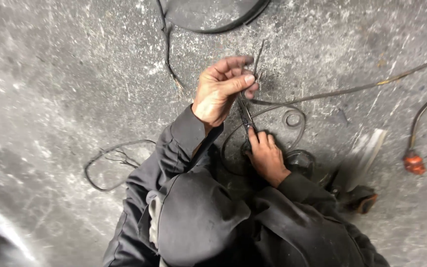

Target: Stripping insulation from electrical wires using a cleaver and scissors.

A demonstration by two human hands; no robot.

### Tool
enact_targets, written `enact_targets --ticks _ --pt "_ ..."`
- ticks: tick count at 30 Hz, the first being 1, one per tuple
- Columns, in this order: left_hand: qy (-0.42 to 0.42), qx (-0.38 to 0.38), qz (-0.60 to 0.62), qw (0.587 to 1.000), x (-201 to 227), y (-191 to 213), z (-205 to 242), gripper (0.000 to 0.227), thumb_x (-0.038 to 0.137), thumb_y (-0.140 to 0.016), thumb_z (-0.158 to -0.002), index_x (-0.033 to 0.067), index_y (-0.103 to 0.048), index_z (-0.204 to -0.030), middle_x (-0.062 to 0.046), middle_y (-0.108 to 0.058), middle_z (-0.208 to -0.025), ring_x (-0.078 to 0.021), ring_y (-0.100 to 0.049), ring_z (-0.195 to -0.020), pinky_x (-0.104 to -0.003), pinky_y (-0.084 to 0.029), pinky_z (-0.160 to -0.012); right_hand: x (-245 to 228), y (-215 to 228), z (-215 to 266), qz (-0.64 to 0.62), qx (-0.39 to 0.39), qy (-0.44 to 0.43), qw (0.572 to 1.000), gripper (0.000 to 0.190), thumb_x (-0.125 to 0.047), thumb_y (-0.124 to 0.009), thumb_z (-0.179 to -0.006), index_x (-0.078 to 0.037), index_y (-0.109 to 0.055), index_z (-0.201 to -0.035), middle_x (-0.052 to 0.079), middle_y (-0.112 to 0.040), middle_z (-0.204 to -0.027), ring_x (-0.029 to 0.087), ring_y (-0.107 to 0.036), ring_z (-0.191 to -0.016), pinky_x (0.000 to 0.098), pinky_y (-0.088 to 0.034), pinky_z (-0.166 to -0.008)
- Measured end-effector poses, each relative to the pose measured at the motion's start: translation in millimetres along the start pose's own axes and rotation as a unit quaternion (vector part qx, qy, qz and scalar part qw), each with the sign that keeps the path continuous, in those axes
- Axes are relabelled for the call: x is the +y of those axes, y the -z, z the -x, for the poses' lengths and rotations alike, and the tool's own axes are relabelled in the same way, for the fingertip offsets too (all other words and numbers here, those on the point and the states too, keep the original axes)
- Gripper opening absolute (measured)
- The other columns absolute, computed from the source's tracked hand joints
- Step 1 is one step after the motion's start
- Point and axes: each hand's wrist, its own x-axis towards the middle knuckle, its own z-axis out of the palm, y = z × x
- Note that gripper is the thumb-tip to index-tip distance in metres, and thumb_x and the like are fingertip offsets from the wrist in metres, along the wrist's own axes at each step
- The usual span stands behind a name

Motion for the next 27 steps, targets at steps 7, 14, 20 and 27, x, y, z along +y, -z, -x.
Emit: enact_targets --ticks 7,14,20,27 --pt "0.005 0.046 -0.076 0.996 7 18 20 0.030 -0.002 -0.074 -0.095 -0.0089 -0.068 -0.124 -0.012 -0.074 -0.099 -0.0157 -0.072 -0.085 -0.028 -0.059 -0.072 12 -16 13 -0.025 0.053 -0.095 0.994 0.084 -0.025 -0.080 -0.079 -0.001 -0.042 -0.150 0.021 -0.052 -0.112 0.040 -0.058 -0.104 0.0469 -0.054 -0.086" --pt "-0.031 0.062 -0.073 0.995 23 30 22 0.031 0.001 -0.073 -0.095 -0.0068 -0.068 -0.124 -0.009 -0.073 -0.094 -0.0118 -0.068 -0.082 -0.026 -0.055 -0.070 45 30 24 -0.329 -0.190 -0.277 0.883 0.067 -0.026 -0.076 -0.084 -0.006 -0.052 -0.143 0.008 -0.074 -0.098 0.025 -0.071 -0.093 0.0373 -0.056 -0.084" --pt "-0.078 0.119 -0.185 0.972 37 38 27 0.021 0.007 -0.075 -0.096 -0.0018 -0.076 -0.116 -0.001 -0.069 -0.092 -0.0070 -0.057 -0.077 -0.024 -0.048 -0.066 64 60 79 -0.398 -0.161 -0.026 0.903 0.062 -0.033 -0.074 -0.092 -0.004 -0.053 -0.143 0.005 -0.066 -0.120 0.019 -0.061 -0.114 0.0353 -0.047 -0.096" --pt "-0.071 -0.001 -0.393 0.917 20 -5 41 0.019 0.009 -0.077 -0.094 0.0008 -0.077 -0.111 0.000 -0.061 -0.087 -0.0065 -0.056 -0.076 -0.025 -0.048 -0.066 17 114 36 -0.428 -0.049 -0.169 0.887 0.088 -0.042 -0.065 -0.086 -0.005 -0.036 -0.161 0.006 -0.058 -0.101 0.018 -0.055 -0.091 0.0337 -0.048 -0.086"
